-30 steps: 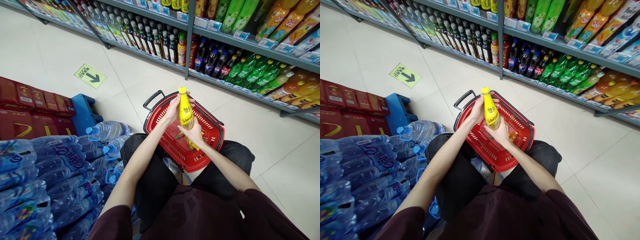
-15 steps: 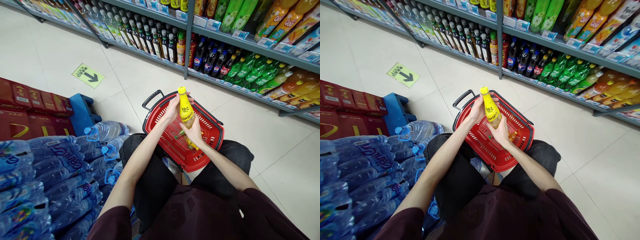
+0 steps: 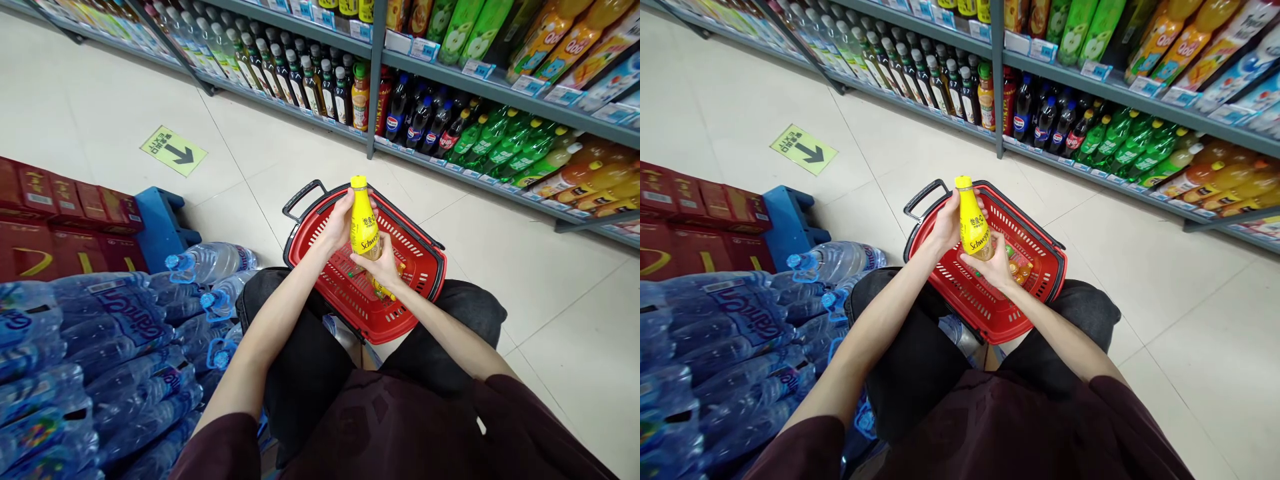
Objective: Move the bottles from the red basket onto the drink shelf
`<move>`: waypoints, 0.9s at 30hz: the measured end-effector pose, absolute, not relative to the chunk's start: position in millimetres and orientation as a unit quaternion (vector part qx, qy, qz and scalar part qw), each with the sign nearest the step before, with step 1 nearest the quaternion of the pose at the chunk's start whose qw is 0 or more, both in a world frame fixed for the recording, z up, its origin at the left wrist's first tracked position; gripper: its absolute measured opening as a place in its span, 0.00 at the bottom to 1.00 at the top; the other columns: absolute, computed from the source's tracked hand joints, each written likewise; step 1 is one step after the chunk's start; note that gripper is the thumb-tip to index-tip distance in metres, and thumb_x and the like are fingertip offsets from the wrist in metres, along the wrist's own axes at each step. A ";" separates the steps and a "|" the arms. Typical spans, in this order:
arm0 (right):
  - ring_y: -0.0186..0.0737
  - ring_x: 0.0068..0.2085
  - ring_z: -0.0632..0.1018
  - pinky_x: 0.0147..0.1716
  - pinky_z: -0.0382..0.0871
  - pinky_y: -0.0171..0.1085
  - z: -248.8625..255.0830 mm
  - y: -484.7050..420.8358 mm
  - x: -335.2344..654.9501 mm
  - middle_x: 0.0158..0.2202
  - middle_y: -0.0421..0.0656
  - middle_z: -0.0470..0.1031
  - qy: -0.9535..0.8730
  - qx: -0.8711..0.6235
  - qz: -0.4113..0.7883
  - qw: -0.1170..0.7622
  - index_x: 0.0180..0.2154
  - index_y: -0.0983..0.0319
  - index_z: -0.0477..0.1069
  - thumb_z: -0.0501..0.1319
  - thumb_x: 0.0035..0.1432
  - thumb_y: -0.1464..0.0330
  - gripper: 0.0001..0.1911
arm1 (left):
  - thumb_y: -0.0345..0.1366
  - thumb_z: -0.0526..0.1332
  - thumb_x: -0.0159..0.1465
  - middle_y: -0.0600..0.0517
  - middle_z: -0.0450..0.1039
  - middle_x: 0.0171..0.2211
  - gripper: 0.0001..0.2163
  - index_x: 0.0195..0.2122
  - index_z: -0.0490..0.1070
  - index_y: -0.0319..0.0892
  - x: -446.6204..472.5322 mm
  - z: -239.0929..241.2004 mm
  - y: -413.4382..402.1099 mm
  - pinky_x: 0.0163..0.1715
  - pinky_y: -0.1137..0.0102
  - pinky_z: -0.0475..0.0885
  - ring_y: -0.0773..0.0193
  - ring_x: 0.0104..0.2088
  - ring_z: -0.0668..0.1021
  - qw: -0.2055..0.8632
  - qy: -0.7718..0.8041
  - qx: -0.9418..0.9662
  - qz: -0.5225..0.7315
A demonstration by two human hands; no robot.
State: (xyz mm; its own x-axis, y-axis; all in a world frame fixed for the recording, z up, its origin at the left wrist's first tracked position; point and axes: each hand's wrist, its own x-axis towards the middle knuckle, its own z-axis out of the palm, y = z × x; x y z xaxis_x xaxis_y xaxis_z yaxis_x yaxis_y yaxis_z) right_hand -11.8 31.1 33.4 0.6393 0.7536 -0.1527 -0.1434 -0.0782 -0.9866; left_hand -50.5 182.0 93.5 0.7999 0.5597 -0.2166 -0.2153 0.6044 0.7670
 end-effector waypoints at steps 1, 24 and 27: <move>0.43 0.46 0.77 0.48 0.72 0.42 31.7 31.7 -14.2 0.46 0.41 0.77 -0.205 -0.624 0.366 0.659 0.51 0.55 0.66 0.79 0.42 0.60 0.37 | 0.55 0.62 0.68 0.48 0.83 0.37 0.21 0.50 0.78 0.43 -51.1 93.5 183.6 0.44 0.65 0.79 0.58 0.42 0.85 0.865 0.224 0.381 0.238; 0.36 0.15 0.52 0.19 0.50 0.34 16.6 22.7 -3.8 0.09 0.40 0.57 -0.021 -0.281 0.835 0.473 0.29 0.60 0.67 0.21 0.68 0.54 0.40 | 0.56 0.77 0.48 0.43 0.84 0.44 0.24 0.37 0.83 0.42 -59.0 90.4 186.8 0.49 0.59 0.78 0.48 0.50 0.83 0.854 0.163 0.428 0.248; 0.36 0.15 0.52 0.19 0.50 0.34 16.4 21.4 -4.3 0.08 0.40 0.56 -0.042 -0.239 0.868 0.433 0.27 0.60 0.66 0.19 0.67 0.53 0.41 | 0.55 0.77 0.49 0.43 0.84 0.42 0.23 0.37 0.83 0.42 -59.8 92.3 185.7 0.47 0.60 0.79 0.48 0.49 0.83 0.857 0.161 0.424 0.245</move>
